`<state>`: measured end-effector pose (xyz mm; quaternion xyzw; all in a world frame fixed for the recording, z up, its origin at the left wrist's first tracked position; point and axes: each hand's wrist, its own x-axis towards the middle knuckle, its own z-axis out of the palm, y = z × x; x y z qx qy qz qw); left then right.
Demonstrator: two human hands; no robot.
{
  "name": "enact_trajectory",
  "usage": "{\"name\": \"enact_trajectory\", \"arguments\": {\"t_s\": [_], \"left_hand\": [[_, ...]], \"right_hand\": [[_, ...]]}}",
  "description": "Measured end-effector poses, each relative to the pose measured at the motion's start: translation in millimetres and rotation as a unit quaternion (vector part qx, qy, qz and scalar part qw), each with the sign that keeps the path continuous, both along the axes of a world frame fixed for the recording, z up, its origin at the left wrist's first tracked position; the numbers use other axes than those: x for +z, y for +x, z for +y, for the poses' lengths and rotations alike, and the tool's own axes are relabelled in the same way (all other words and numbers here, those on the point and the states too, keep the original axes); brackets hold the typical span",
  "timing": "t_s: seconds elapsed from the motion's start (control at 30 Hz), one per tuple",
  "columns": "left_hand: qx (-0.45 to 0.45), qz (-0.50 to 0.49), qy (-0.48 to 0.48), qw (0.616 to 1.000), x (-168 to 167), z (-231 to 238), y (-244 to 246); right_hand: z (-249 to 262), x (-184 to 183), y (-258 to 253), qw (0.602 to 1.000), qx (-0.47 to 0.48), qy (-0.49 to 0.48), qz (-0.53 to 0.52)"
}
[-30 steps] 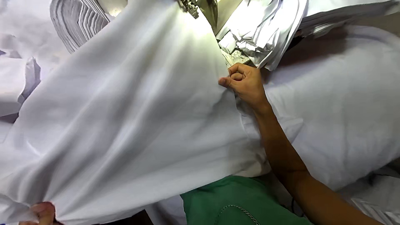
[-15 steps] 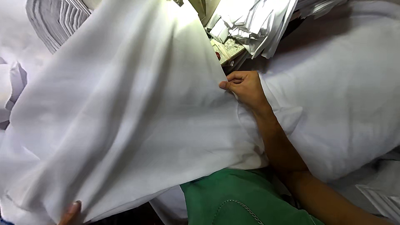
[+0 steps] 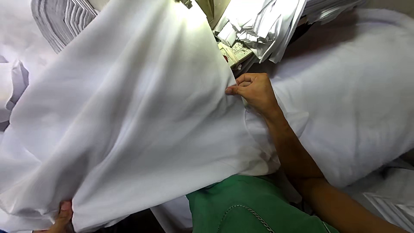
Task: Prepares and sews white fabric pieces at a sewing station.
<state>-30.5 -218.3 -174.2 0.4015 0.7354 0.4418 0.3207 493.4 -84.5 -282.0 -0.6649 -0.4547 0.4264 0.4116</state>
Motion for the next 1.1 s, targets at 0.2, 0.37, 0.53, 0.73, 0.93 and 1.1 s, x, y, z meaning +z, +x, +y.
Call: {"name": "enact_trajectory", "arguments": {"t_s": [0.2,0.37,0.53,0.73,0.93,1.1], "left_hand": [[-0.012,0.090,-0.047,0.995,-14.4,9.6,17.0],[-0.034,0.072,-0.056,0.995,-23.8,12.8,8.2],[-0.006,0.051,-0.021,0.998,-18.2,15.1,8.9],[0.017,0.023,0.032,0.999,-12.7,21.6,16.9],[0.032,0.045,0.079,0.995,-0.8,36.1,21.6],[0.030,0.062,0.129,0.989,9.0,51.3,-16.1]], "right_hand": [[-16.1,-12.7,0.5,0.996,0.056,0.028,0.059],[-14.2,-24.8,-0.1,0.996,0.058,0.026,0.067],[-11.9,-34.8,-0.9,0.996,0.048,0.042,0.061],[-4.5,-32.3,-0.7,0.997,0.027,0.044,0.064],[6.4,-22.9,5.1,0.996,0.030,0.066,0.061],[16.3,-15.9,6.9,0.994,0.045,0.083,0.054]]}}
